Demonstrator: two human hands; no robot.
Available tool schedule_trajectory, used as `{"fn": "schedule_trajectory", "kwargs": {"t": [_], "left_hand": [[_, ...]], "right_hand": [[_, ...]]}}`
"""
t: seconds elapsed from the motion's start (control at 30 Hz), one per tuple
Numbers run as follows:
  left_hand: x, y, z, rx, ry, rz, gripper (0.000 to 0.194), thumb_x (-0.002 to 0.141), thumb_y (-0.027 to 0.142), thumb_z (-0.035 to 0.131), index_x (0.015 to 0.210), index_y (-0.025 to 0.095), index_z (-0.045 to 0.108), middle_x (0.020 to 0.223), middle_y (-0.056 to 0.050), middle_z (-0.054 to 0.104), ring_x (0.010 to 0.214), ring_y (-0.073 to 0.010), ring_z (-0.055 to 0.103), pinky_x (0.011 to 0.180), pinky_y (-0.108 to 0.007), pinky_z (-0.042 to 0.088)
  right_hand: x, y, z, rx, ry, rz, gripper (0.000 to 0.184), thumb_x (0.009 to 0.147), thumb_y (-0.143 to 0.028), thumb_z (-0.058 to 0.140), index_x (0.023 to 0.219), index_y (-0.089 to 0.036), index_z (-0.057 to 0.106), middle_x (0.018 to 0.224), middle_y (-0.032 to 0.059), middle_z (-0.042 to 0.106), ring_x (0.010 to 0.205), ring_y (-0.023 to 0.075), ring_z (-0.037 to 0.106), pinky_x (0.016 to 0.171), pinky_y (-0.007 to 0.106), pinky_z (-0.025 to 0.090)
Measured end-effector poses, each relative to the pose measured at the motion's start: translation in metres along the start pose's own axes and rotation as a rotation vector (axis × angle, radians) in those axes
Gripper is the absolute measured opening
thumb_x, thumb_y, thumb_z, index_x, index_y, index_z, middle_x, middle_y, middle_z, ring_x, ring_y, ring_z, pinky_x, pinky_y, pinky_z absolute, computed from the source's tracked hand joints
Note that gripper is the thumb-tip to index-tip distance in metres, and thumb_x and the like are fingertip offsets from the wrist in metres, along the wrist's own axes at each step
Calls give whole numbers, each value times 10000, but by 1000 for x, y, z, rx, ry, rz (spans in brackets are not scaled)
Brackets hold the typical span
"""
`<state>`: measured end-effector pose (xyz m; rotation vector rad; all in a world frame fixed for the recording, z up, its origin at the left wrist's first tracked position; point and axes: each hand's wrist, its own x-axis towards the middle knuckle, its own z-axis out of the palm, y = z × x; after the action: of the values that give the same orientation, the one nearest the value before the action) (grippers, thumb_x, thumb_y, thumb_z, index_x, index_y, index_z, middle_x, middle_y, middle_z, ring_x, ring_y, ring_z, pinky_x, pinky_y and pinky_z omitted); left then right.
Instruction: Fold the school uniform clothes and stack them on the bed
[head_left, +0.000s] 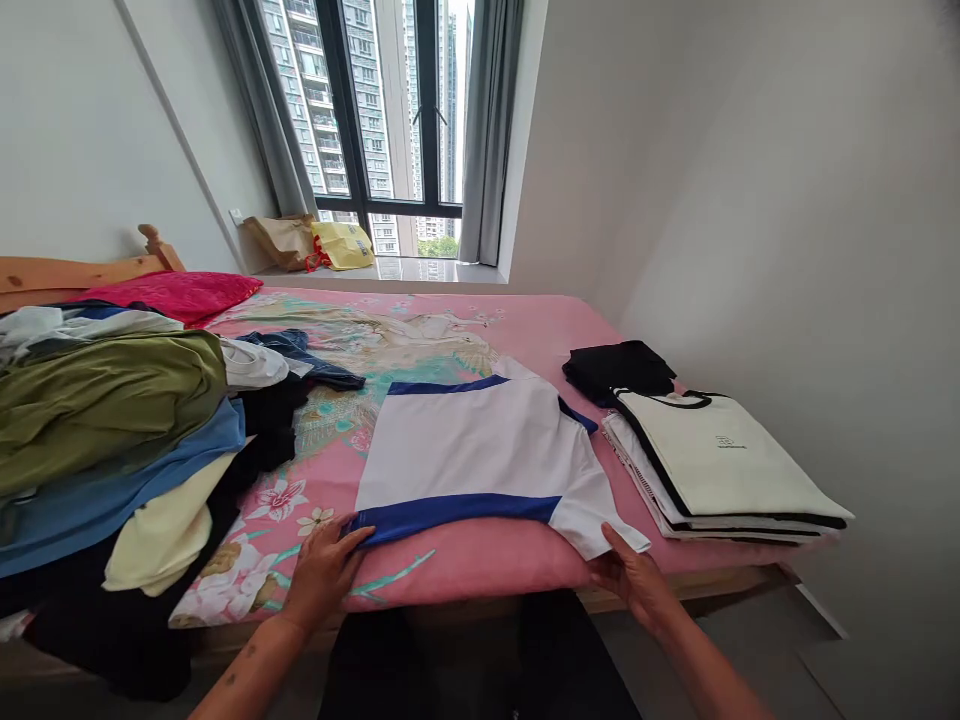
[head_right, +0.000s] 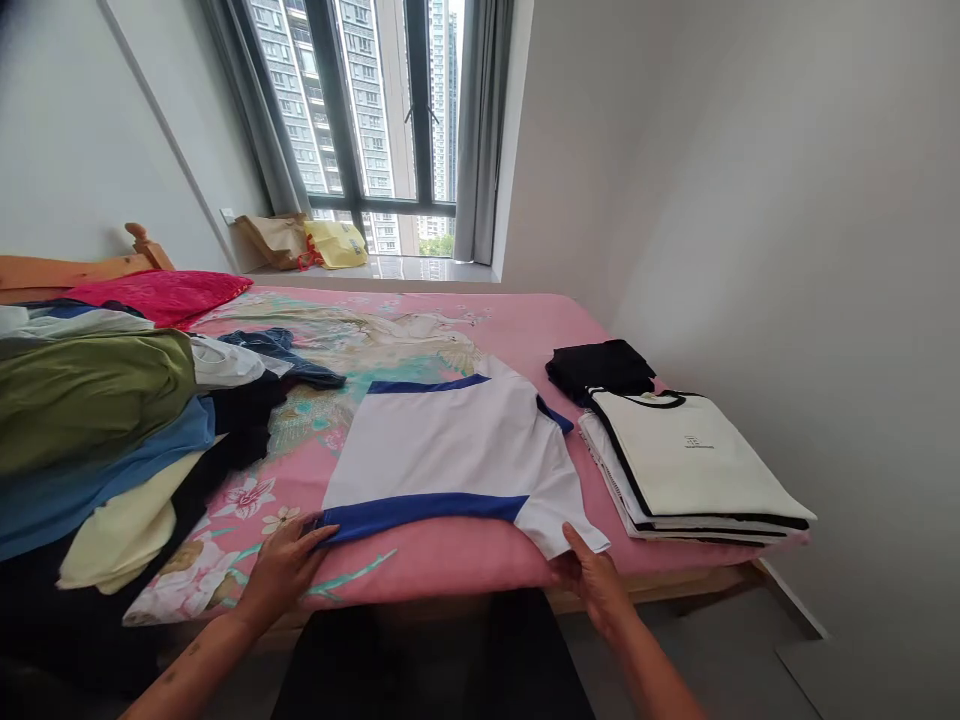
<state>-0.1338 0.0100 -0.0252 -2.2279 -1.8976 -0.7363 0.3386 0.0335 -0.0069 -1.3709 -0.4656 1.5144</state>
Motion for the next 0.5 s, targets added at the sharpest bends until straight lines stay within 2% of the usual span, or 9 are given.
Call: {"fn": "schedule_trajectory", "kwargs": {"t": [0.1, 0.2, 0.4, 0.5], "left_hand": [[1, 0, 1, -11, 28, 26, 236, 817, 318, 526, 981, 304, 695, 1090, -63, 612, 1029, -243, 564, 904, -427, 465], [-8, -1, -5, -80, 50, 62, 236, 827, 338, 512, 961, 282, 698, 1086, -56, 618, 1014, -216, 581, 885, -372, 493], [-50, 0, -25, -48, 84, 150, 236, 800, 388, 540, 966, 329, 697, 1092, -46, 638, 991, -234, 611, 809, -372, 542], [-68, -1, -35, -23, 85, 195, 223, 771, 423, 564, 927, 356, 708, 1063, -46, 660, 950, -264, 629, 762, -405, 556]], "right_hand": [[-3, 5, 7, -51, 81, -47, 335, 665, -405, 731, 834, -151, 591, 618, 11, 644, 502, 162, 611, 480, 274, 543], [-17, 10, 2, -62, 71, -33, 344, 690, -446, 695, 798, -135, 598, 611, 32, 642, 456, 137, 581, 443, 250, 519], [-57, 38, -27, -105, 45, 73, 396, 692, -515, 671, 752, -130, 604, 662, 61, 653, 458, 115, 562, 453, 246, 509], [-64, 47, -48, -246, 41, 193, 418, 659, -540, 668, 694, -131, 592, 645, 65, 635, 428, 122, 549, 369, 227, 451]]}}
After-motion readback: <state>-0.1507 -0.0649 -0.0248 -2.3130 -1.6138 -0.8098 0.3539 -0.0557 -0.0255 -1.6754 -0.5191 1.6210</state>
